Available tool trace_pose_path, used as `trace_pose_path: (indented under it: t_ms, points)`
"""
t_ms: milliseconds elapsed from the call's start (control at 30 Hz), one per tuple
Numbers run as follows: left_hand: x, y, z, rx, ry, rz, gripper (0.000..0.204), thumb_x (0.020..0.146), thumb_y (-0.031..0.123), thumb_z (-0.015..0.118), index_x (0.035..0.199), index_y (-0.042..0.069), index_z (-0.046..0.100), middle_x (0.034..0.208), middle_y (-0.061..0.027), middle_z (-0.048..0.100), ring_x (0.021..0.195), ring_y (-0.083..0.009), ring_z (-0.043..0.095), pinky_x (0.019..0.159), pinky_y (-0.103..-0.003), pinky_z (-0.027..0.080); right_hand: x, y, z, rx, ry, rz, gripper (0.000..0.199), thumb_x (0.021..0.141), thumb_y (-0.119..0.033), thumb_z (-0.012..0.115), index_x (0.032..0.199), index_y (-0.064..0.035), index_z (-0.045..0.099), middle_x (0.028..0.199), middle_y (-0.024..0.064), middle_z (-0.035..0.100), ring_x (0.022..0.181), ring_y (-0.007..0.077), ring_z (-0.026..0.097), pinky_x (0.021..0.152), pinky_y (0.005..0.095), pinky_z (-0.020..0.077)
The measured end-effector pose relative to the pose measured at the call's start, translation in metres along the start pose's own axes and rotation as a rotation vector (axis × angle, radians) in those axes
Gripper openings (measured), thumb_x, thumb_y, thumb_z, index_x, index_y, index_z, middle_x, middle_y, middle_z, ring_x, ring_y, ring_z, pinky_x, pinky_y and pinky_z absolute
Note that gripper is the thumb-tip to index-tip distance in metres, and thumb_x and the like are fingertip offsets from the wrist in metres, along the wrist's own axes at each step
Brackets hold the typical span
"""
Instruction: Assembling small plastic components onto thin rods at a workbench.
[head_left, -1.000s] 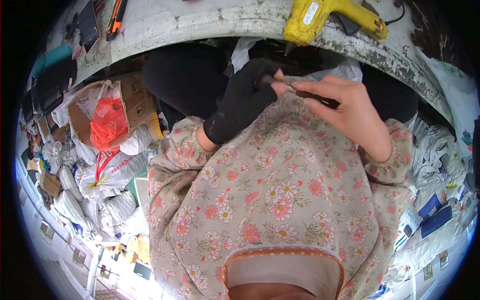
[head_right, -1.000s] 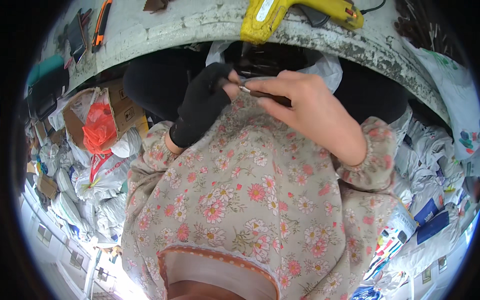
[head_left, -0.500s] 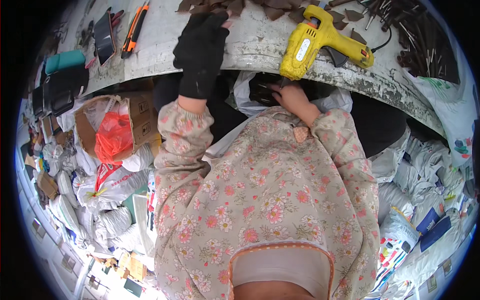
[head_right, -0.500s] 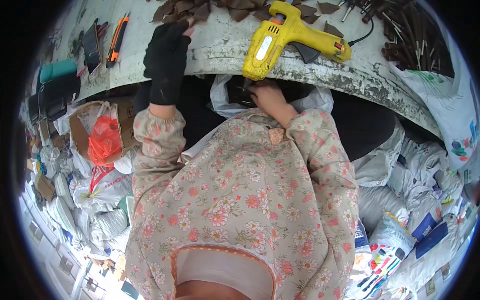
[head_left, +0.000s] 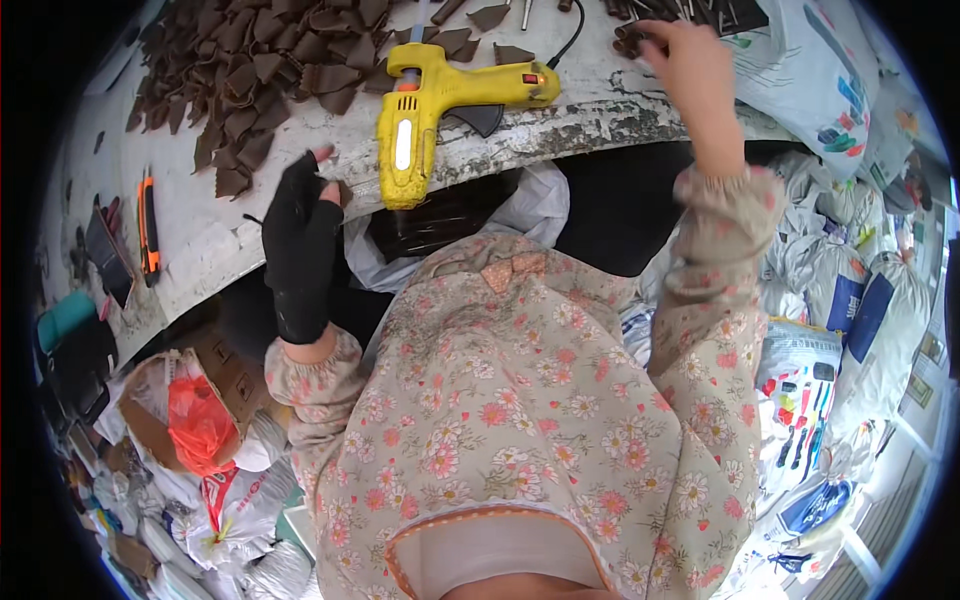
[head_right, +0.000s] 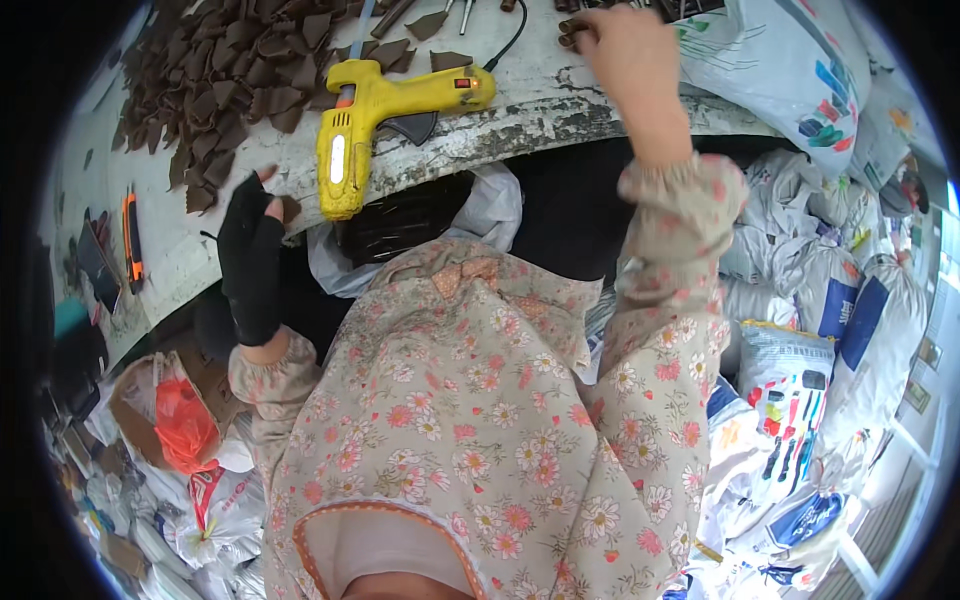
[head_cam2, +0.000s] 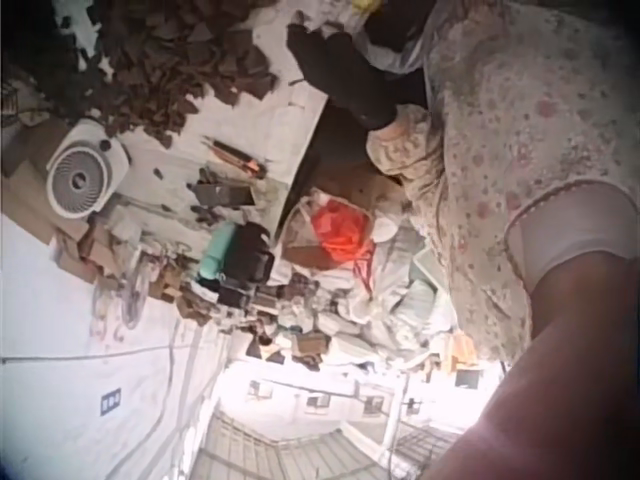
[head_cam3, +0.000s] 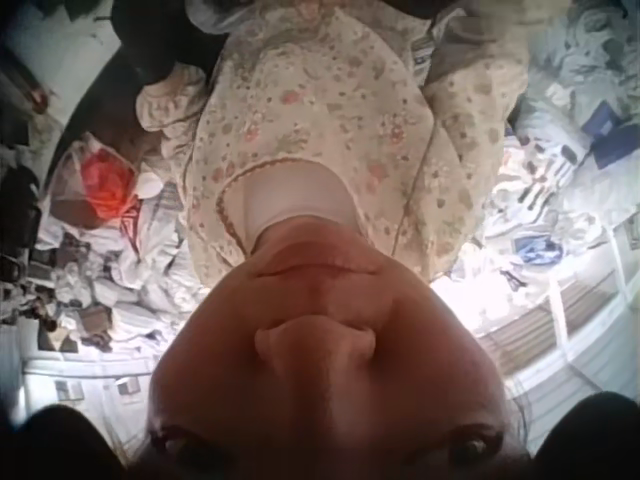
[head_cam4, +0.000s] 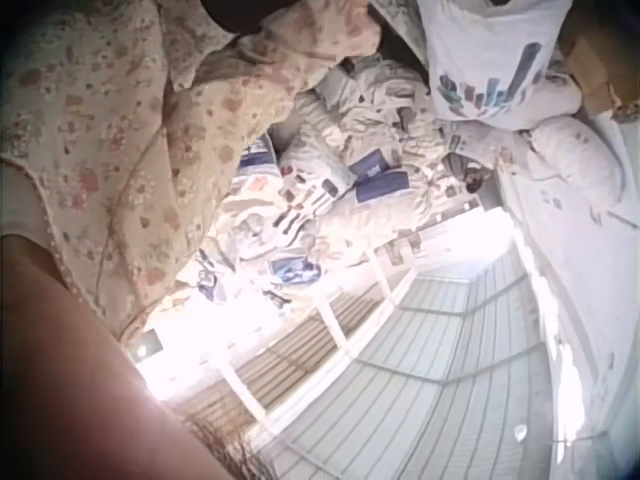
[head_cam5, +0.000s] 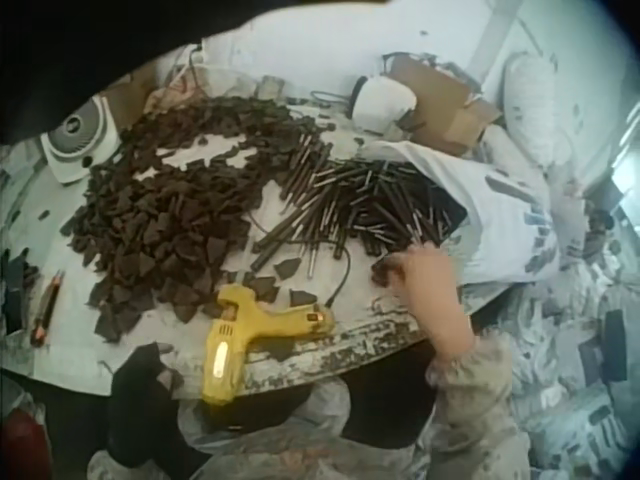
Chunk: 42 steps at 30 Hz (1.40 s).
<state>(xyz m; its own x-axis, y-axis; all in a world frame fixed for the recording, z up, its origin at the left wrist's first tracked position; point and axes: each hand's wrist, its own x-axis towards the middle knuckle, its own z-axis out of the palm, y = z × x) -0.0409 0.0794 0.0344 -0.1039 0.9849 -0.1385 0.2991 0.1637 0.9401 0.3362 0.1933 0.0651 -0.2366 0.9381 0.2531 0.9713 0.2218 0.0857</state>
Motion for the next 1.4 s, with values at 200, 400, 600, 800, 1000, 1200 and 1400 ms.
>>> trace_pose_path:
  t_ms: [200,400,600,800,1000,1200,1400]
  points:
    - [-0.024,-0.019,-0.004,0.016,0.059,-0.044,0.021,0.086,0.006,0.056,0.106,-0.002,0.056,0.092,-0.0036,0.058,0.086,-0.0097,0.053,0.079,-0.022,0.042,0.009,0.049,0.03,-0.468,-0.089,-0.006,0.029,0.075,-0.029,0.065,0.104,-0.024,0.064,0.085,0.004,0.063,0.085,0.0224,0.06,0.071,0.0412,0.0445]
    - [-0.048,-0.035,0.02,0.102,0.205,0.042,0.021,0.083,0.007,0.061,0.103,0.0,0.059,0.093,-0.0042,0.062,0.078,-0.0078,0.056,0.068,-0.021,0.044,-0.007,-0.01,0.0,1.047,0.07,0.285,0.043,0.087,-0.031,0.05,0.118,-0.001,0.053,0.097,0.0088,0.066,0.088,0.0142,0.06,0.077,0.0248,0.0421]
    - [-0.076,-0.03,0.044,-0.463,0.035,-0.264,0.028,0.084,0.006,0.059,0.109,-0.004,0.054,0.087,-0.0094,0.062,0.073,-0.0127,0.059,0.063,-0.024,0.048,-0.027,-0.054,0.014,1.673,0.028,0.437,0.044,0.087,-0.014,0.056,0.125,0.0022,0.043,0.099,0.016,0.062,0.085,0.0194,0.061,0.072,0.0274,0.045]
    - [-0.077,-0.026,0.045,-0.54,-0.037,-0.383,0.028,0.085,0.008,0.057,0.108,-0.008,0.053,0.084,-0.012,0.062,0.067,-0.0146,0.062,0.052,-0.023,0.049,-0.025,-0.113,-0.001,1.442,-0.178,0.173,0.044,0.082,-0.005,0.055,0.125,-0.0025,0.046,0.108,0.0151,0.057,0.092,0.0262,0.057,0.081,0.0315,0.0457]
    - [-0.076,-0.022,0.045,-0.538,-0.021,-0.359,0.028,0.086,0.01,0.057,0.108,-0.007,0.052,0.083,-0.0114,0.062,0.065,-0.0138,0.061,0.05,-0.022,0.047,-0.026,-0.147,-0.015,0.556,-0.269,-0.005,0.059,0.073,-0.014,0.065,0.126,-0.0022,0.043,0.13,0.0205,0.041,0.105,0.0378,0.051,0.087,0.0381,0.0443]
    - [-0.073,-0.015,0.045,-0.518,-0.01,-0.391,0.024,0.085,0.01,0.06,0.104,-0.004,0.057,0.08,-0.0071,0.063,0.062,-0.0106,0.061,0.045,-0.019,0.043,-0.027,-0.142,-0.007,0.379,-0.239,-0.066,0.059,0.069,-0.016,0.072,0.122,-0.0021,0.048,0.126,0.0192,0.045,0.105,0.036,0.052,0.086,0.0381,0.0445]
    - [-0.076,-0.024,0.048,-0.539,0.024,-0.336,0.025,0.084,0.011,0.061,0.104,-0.003,0.057,0.075,-0.0061,0.062,0.057,-0.0083,0.056,0.048,-0.019,0.039,-0.024,-0.142,-0.014,0.471,-0.198,-0.114,0.056,0.068,-0.008,0.07,0.121,-0.0022,0.049,0.123,0.0194,0.048,0.105,0.0364,0.051,0.087,0.0376,0.0442]
